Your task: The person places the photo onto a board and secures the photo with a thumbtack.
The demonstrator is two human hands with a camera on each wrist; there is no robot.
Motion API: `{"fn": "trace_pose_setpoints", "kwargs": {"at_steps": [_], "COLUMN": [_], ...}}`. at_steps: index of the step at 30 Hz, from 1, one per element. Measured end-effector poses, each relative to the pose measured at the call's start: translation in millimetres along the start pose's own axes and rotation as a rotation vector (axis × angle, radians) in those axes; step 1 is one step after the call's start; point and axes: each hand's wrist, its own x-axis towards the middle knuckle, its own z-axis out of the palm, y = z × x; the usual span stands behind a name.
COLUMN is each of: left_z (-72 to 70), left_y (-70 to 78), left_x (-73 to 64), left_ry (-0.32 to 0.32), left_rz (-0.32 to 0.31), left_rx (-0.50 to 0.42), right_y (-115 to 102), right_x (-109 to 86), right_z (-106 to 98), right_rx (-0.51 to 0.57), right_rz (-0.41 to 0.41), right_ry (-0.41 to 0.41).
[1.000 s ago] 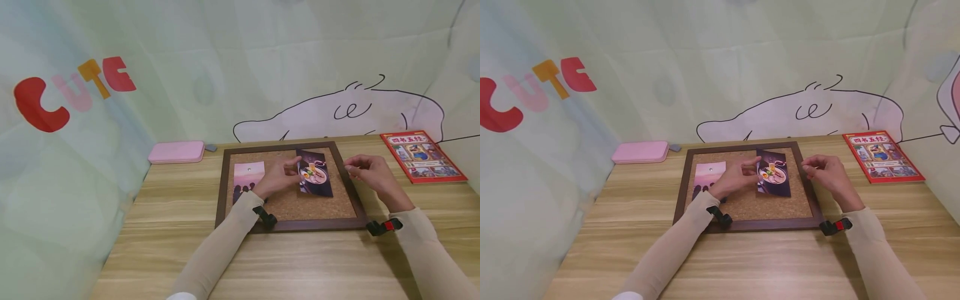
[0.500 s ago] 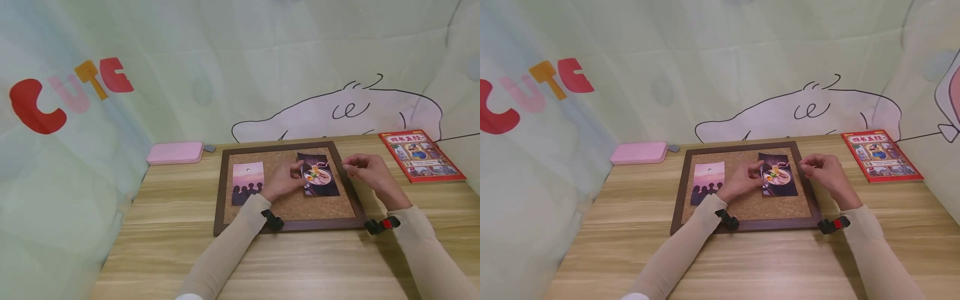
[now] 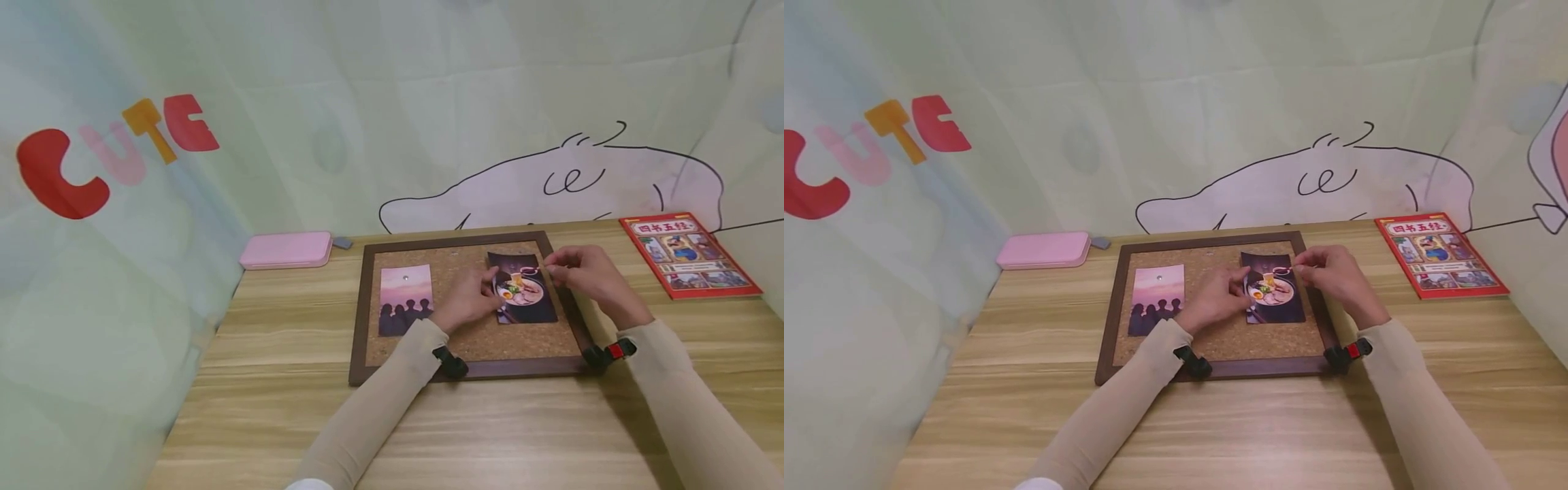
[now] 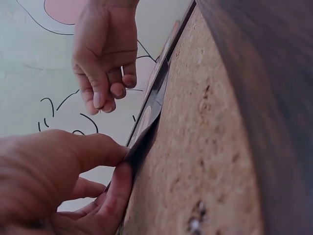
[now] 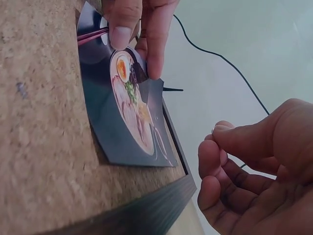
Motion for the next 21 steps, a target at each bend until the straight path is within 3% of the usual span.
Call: {"fn": "trace_pose_setpoints", "kwargs": {"at_steps": [8, 21], "left_z": [0.8, 1.4], "left_y": [5.2, 8.1], "left_x": [-2.5, -3.4], "left_ry": [-0.004, -0.004], "left_rz": [-0.053, -0.042], "left_rx": [-0.003, 0.049], "right_y": [-11, -16], "right_x": [9.4, 31.1], "right_z": [1, 10], "right_rx": [-0.003, -0.065], "right_rz": [0.019, -0.055], "right_ry": [-0.031, -0.059]}}
